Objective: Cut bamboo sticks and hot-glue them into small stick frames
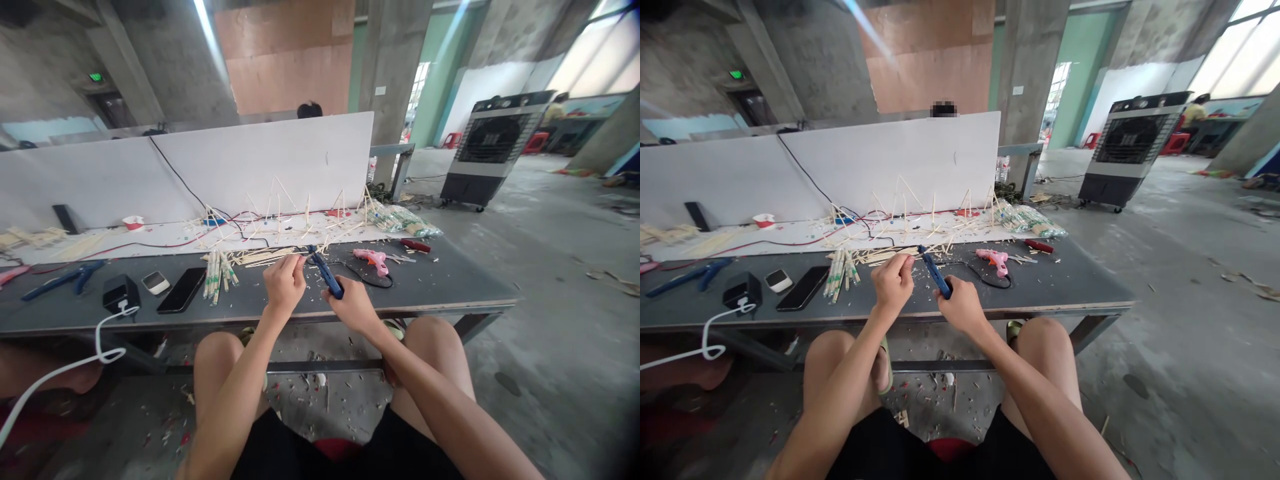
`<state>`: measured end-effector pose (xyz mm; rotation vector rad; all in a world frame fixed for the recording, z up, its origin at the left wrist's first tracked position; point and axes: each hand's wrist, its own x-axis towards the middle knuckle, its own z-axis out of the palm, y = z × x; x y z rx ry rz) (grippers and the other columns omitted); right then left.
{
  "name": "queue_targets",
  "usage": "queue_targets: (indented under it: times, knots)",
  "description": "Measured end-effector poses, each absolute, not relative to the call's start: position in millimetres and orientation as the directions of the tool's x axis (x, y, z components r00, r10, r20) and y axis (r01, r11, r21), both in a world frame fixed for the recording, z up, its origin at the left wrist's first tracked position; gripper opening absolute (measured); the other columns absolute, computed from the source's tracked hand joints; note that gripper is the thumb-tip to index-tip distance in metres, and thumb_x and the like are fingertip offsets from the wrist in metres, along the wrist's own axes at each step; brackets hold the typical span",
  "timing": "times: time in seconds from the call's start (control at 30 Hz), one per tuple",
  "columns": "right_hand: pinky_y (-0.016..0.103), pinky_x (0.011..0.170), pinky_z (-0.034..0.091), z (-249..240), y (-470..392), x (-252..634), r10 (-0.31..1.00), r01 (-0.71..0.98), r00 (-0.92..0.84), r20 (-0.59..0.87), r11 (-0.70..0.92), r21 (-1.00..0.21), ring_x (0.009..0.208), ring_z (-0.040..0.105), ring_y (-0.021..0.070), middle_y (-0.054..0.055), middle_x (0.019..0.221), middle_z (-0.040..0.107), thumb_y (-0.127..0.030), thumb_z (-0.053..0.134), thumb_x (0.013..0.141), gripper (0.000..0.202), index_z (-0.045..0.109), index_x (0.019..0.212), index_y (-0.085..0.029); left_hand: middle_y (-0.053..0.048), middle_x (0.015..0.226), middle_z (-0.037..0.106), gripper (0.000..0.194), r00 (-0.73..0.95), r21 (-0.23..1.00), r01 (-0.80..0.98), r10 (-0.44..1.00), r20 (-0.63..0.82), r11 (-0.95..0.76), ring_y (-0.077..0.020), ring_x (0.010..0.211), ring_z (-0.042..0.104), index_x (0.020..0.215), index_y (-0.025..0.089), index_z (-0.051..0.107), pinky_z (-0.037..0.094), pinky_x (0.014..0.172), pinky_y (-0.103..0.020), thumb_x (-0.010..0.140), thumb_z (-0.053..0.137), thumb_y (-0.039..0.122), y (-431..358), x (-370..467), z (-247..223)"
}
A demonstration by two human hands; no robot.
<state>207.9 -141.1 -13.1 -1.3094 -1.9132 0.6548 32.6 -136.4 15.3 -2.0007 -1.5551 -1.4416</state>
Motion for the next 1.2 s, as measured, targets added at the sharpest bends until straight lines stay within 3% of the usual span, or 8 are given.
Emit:
queue_targets:
  times: [0.13,0.23,0.63,0.87,1.03,1.2]
  knots:
    - [0.024,0.058,0.033,-16,-140,209,0.931,0.559,-0.22,0.293,0.366,-0.744,0.058,0.052,0.0155,0.001,0.064,0.063,-0.03,0.059,0.08,0.012,0.064,0.08,-0.019,-0.002,0.057,0.057,0.033,0.009,0.222,0.87,0.463,0.886,-0.441,-0.0145,0.053,0.049,0.07,0.019,0.058,0.029,0.054,-0.026,0.099,0.044,0.028,-132,33,11]
    - [0.025,0.059,0.034,-17,-139,209,0.928,0.565,-0.212,0.308,0.373,-0.736,0.059,0.052,0.0158,0.001,0.064,0.063,-0.029,0.058,0.079,0.012,0.065,0.081,-0.019,0.0,0.053,0.053,0.033,0.043,0.18,0.87,0.433,0.9,-0.46,-0.0128,0.049,0.046,0.067,0.019,0.055,0.028,0.052,-0.026,0.099,0.046,0.026,-132,31,10]
    - [0.025,0.058,0.033,-14,-136,205,0.934,0.571,-0.184,0.305,0.354,-0.741,0.056,0.044,0.0137,-0.001,0.058,0.057,-0.029,0.059,0.077,0.011,0.063,0.076,-0.018,0.001,0.054,0.054,0.032,0.034,0.228,0.827,0.449,0.893,-0.515,-0.0117,0.048,0.047,0.069,0.018,0.057,0.027,0.051,-0.025,0.099,0.048,0.025,-127,34,17]
    - [0.025,0.057,0.032,-10,-136,204,0.931,0.553,-0.183,0.317,0.364,-0.749,0.055,0.043,0.0132,-0.002,0.057,0.055,-0.031,0.059,0.077,0.013,0.062,0.074,-0.018,-0.003,0.071,0.063,0.018,0.054,0.173,0.798,0.354,0.934,-0.578,-0.0117,0.055,0.05,0.089,0.017,0.062,0.035,0.056,-0.023,0.099,0.049,0.024,-128,35,10]
    - [0.025,0.057,0.033,-11,-136,205,0.908,0.528,-0.189,0.374,0.415,-0.741,0.055,0.044,0.0136,-0.002,0.058,0.055,-0.034,0.059,0.079,0.016,0.062,0.078,-0.018,0.0,0.058,0.052,0.028,0.055,0.197,0.773,0.373,0.926,-0.603,-0.0119,0.049,0.045,0.079,0.017,0.059,0.03,0.052,-0.025,0.101,0.044,0.025,-128,34,12]
    - [0.025,0.056,0.033,-10,-137,208,0.902,0.527,-0.192,0.388,0.428,-0.735,0.053,0.043,0.0131,-0.003,0.056,0.053,-0.033,0.059,0.079,0.015,0.062,0.078,-0.019,0.004,0.051,0.04,0.035,0.063,0.325,0.705,0.511,0.857,-0.631,-0.0104,0.046,0.039,0.067,0.018,0.054,0.027,0.051,-0.025,0.1,0.049,0.031,-135,30,26]
